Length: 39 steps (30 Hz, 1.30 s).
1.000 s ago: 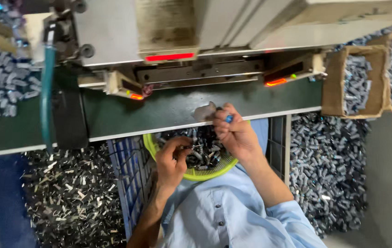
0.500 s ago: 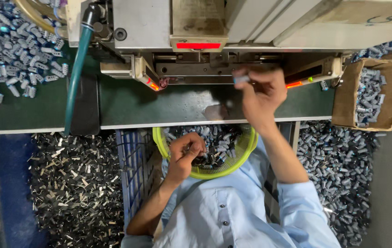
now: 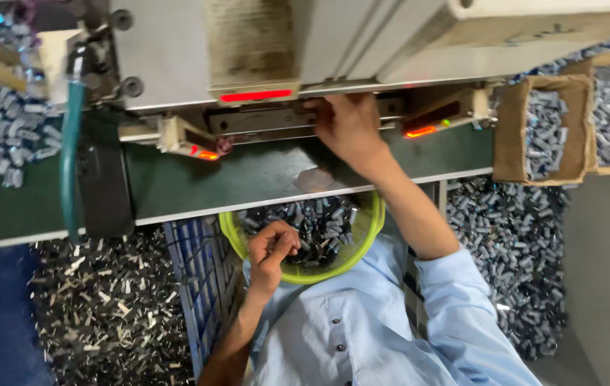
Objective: The person picks small cylindrical components from a green basket and inserts them into a machine slot one at a time. The person repeatedly reaches into the basket, selects a component, and places it into the machine, continuing this cycle throughout the clip.
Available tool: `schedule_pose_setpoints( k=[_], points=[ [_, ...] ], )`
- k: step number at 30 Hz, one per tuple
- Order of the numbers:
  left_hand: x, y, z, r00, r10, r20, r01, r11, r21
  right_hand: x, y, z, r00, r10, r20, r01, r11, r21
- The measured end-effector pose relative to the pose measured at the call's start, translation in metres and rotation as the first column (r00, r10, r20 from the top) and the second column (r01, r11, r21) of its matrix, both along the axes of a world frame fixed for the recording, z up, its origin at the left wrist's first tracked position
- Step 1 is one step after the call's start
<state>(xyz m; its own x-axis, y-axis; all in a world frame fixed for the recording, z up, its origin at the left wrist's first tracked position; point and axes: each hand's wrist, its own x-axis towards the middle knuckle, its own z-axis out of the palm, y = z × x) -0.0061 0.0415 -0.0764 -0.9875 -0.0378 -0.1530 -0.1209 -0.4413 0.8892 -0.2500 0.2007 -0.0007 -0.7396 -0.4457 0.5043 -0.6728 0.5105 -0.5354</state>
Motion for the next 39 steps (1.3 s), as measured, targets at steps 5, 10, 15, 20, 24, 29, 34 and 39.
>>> schedule_pose_setpoints(
  k=[5, 10, 15, 20, 24, 29, 34, 39],
  points=[
    [0.002, -0.006, 0.005, 0.998, 0.044, -0.048, -0.046, 0.998, -0.042, -0.001, -0.002, 0.002, 0.998, -0.018, 0.056, 0.016, 0.999, 0.035],
    [0.005, -0.006, 0.003, 0.999, 0.049, -0.003, -0.049, 0.997, -0.058, 0.012, 0.006, 0.033, 0.999, 0.001, -0.034, 0.001, 0.997, 0.078],
    [0.005, -0.008, 0.009, 0.997, 0.068, -0.041, -0.071, 0.994, -0.082, 0.097, 0.020, 0.022, 0.956, 0.023, -0.292, -0.099, 0.963, -0.249],
    [-0.013, -0.004, 0.034, 0.981, -0.002, -0.193, -0.013, 0.997, -0.078, 0.184, 0.014, -0.055, 0.799, 0.217, 0.561, -0.013, 0.938, -0.345],
    [-0.021, 0.003, 0.053, 0.957, 0.033, -0.287, -0.145, 0.915, -0.377, 0.212, 0.020, -0.092, 0.727, 0.097, 0.680, 0.284, 0.859, -0.427],
    [-0.031, 0.006, 0.057, 0.989, -0.062, -0.134, -0.033, 0.790, -0.613, 0.205, 0.028, -0.086, 0.783, 0.108, 0.613, 0.201, 0.888, -0.413],
    [-0.027, 0.002, 0.055, 0.966, -0.010, -0.258, -0.162, 0.756, -0.634, 0.193, 0.015, -0.080, 0.584, 0.451, 0.675, 0.382, 0.581, -0.719],
    [-0.014, 0.004, 0.045, 0.899, 0.021, -0.437, -0.365, 0.586, -0.723, 0.202, 0.007, -0.097, 0.535, 0.490, 0.688, 0.323, 0.634, -0.703]
  ],
)
